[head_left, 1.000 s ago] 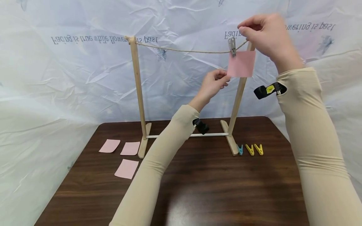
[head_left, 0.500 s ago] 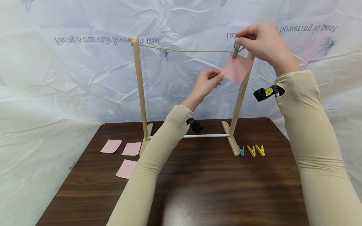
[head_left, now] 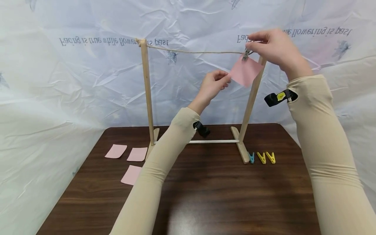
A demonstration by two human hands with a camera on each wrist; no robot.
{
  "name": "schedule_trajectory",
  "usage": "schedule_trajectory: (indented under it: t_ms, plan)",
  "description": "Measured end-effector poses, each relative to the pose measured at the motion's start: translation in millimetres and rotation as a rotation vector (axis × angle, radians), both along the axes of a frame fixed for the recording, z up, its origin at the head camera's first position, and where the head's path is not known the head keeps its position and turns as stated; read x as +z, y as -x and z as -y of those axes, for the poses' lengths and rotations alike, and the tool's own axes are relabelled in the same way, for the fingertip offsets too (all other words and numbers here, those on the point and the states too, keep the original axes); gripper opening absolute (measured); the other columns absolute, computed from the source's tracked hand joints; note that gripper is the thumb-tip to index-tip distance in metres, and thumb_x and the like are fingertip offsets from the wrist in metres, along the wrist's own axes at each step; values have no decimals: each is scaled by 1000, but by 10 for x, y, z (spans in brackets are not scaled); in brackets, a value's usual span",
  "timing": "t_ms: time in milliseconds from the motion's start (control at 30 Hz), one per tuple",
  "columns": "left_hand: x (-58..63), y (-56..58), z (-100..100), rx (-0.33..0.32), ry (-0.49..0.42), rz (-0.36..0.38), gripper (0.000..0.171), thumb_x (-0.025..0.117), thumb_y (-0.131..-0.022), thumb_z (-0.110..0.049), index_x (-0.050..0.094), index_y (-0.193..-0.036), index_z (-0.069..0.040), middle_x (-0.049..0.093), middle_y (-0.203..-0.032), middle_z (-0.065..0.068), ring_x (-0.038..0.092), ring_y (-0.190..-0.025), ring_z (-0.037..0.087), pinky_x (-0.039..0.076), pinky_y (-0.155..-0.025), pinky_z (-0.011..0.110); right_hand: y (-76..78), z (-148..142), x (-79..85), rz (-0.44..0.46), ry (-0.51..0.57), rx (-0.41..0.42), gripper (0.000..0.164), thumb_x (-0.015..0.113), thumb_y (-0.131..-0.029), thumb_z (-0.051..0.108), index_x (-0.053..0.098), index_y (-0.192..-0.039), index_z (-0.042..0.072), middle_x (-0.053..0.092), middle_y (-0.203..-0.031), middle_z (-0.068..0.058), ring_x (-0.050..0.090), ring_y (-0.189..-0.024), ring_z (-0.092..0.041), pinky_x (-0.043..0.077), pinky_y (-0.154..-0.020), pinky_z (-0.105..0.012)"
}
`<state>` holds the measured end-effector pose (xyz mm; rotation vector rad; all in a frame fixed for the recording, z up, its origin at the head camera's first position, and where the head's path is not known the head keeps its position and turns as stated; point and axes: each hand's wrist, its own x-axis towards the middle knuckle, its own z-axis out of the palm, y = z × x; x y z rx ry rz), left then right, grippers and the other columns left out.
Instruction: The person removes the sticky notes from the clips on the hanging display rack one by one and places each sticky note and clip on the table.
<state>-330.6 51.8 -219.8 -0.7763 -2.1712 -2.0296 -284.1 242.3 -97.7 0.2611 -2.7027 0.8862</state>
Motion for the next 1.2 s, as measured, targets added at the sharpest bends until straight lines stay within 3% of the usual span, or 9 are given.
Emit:
schedule_trajectory:
  t_ms: [133, 333, 567, 833, 1033, 1200]
  plan:
    - [33, 3, 6, 18, -1, -4, 20, 63, -102, -19, 68, -113, -3, 72, -101, 9, 68, -91, 21, 56, -76, 22, -7, -24, 11, 18, 30, 10, 59, 54, -101, 46, 45, -153, 18, 42, -157, -10, 38, -140, -29, 31, -115, -50]
    - [45, 6, 9, 21, 4, -13, 20, 63, -102, -20, 68, -112, -3, 72, -106, 14, 67, -87, 18, 56, -75, 22, -9, -34, 14, 15, 53, 29, 58, 54, -101, 45, 47, -153, 18, 43, -156, -7, 39, -140, -24, 30, -116, -46]
    - [45, 5, 5, 24, 7, -17, 21, 63, -102, -20, 68, -113, -2, 72, -104, 13, 68, -89, 21, 56, -75, 23, -12, 0, 9, 31, 32, 18, 61, 51, -102, 47, 42, -155, 18, 40, -158, -9, 35, -144, -28, 28, -118, -51]
    - [44, 3, 3, 23, 11, -28, 20, 64, -101, -20, 68, -112, -3, 72, -98, 9, 68, -86, 19, 56, -75, 23, 8, 22, 35, 19, -26, -9, 54, 44, -102, 28, 41, -155, 15, 41, -157, -12, 38, -143, -29, 33, -112, -49]
    - [16, 2, 14, 21, 10, -27, 20, 64, -101, -19, 68, -111, -2, 72, -104, 17, 68, -87, 22, 56, -74, 23, -1, -40, -11, -2, 13, 40, 54, 45, -102, 27, 42, -154, 13, 35, -161, -10, 34, -145, -33, 28, -116, -54]
    - [2, -4, -4, 29, 3, -34, 20, 64, -101, -18, 69, -111, -2, 71, -101, 15, 68, -84, 19, 56, -74, 24, -18, -112, -67, -24, 89, 90, 51, 49, -103, 26, 45, -153, 14, 36, -161, -4, 31, -148, -27, 23, -121, -48]
